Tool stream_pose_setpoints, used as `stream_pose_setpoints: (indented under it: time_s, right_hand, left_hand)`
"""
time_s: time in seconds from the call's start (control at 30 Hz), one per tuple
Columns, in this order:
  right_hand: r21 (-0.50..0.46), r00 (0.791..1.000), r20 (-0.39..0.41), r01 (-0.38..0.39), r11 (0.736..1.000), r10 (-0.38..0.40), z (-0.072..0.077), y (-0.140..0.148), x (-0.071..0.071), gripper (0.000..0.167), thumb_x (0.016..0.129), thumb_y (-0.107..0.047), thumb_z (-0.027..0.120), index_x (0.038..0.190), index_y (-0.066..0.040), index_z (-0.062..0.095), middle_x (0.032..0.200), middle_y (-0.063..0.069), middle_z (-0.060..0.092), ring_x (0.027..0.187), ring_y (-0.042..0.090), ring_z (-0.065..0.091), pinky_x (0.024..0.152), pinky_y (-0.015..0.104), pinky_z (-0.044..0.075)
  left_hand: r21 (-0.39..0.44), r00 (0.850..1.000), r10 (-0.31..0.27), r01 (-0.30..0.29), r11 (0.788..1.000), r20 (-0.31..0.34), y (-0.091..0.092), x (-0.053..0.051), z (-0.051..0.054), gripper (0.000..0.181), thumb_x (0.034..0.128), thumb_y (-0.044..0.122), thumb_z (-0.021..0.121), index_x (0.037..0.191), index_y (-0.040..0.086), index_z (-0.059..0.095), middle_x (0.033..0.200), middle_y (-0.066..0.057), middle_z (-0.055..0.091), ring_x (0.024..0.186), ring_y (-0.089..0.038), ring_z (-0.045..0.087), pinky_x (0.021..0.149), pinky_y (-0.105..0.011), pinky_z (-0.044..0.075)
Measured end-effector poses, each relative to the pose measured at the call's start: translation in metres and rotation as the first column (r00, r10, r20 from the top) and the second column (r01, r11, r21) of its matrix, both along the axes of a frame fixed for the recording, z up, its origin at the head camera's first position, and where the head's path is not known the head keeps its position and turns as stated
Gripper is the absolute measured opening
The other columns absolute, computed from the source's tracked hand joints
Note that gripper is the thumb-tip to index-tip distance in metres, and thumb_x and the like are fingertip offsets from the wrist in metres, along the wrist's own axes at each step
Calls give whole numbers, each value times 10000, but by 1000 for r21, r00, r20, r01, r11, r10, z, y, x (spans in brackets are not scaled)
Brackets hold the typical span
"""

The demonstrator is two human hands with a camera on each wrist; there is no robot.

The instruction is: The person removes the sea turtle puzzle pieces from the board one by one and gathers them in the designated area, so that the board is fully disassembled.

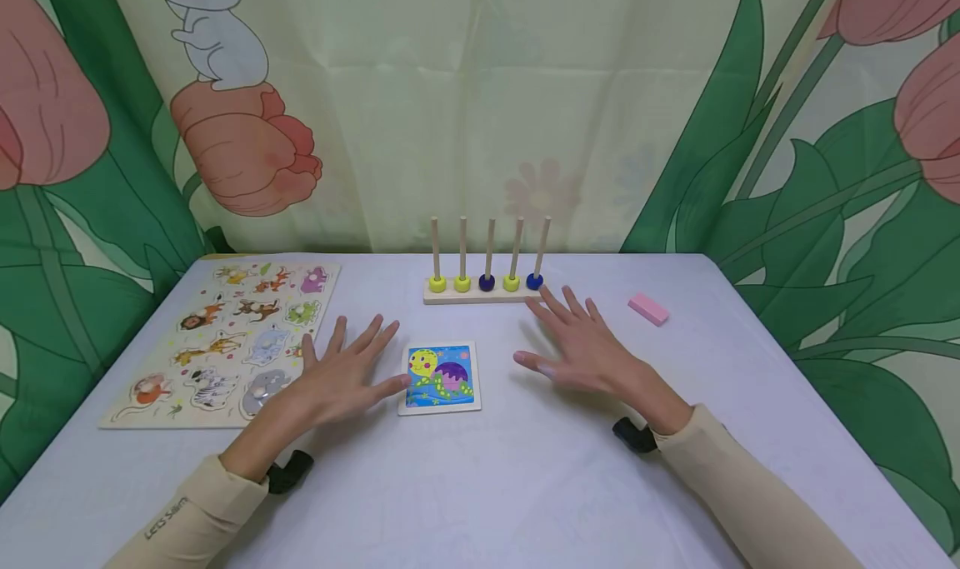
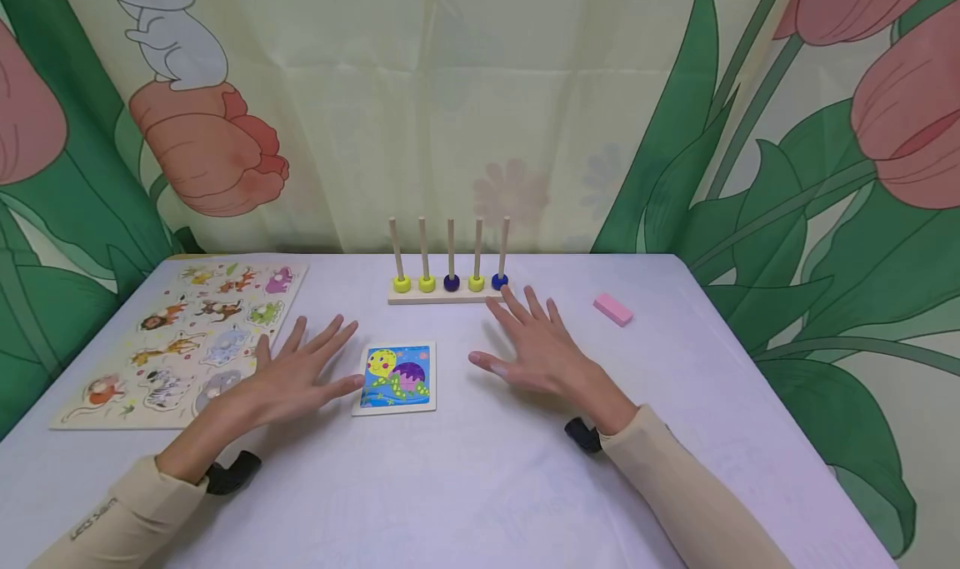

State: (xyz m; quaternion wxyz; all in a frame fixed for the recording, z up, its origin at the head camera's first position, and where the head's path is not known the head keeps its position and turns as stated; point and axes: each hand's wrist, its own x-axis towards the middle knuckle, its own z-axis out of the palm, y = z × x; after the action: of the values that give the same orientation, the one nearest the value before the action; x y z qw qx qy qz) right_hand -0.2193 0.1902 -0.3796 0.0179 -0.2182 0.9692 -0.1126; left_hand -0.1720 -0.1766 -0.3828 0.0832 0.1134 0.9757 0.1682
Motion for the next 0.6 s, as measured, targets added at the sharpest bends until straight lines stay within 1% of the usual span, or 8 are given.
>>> stream_pose_setpoints:
  time_s: [0.13,0.37,0.47,0.6]
  right_hand:
    - [-2,1000,14,-2,1000,2,2,-5,0,964,962,-781,509,1712,-256,208,1811,84,95,1675,428,34,1306,713,63]
    - [-25,999,31,-21,999,22,3,-15,-1,952,964,-757,533,1713,-268,205,1812,94,92,1677,417,42,1316,692,72]
    - [-34,999,39,-34,999,35,2,-22,-1,948,962,-756,534,1710,-268,218,1811,95,99,1678,413,32,1317,690,74]
    - [-30,998,28,-63,998,64,-1,-31,-1,939,959,-751,538,1704,-260,247,1808,95,128,1675,429,29,1313,696,82]
  left_hand:
    - [7,1000,2,-2,1000,13,1,0,1,928,974,725,540,1710,263,214,1802,-117,109,1593,-631,-62,1132,-899,-110]
    - [6,1000,-6,6,1000,7,4,0,-2,960,955,730,567,1712,264,205,1803,-131,97,1584,-647,-53,1107,-926,-78]
    - [8,1000,-1,1,1000,24,7,0,-2,987,944,734,580,1713,246,200,1801,-151,85,1577,-657,-64,1089,-933,-96]
    - [19,998,11,-12,1000,58,9,1,-1,1018,931,734,598,1715,231,187,1801,-162,60,1572,-662,-84,1065,-943,-115]
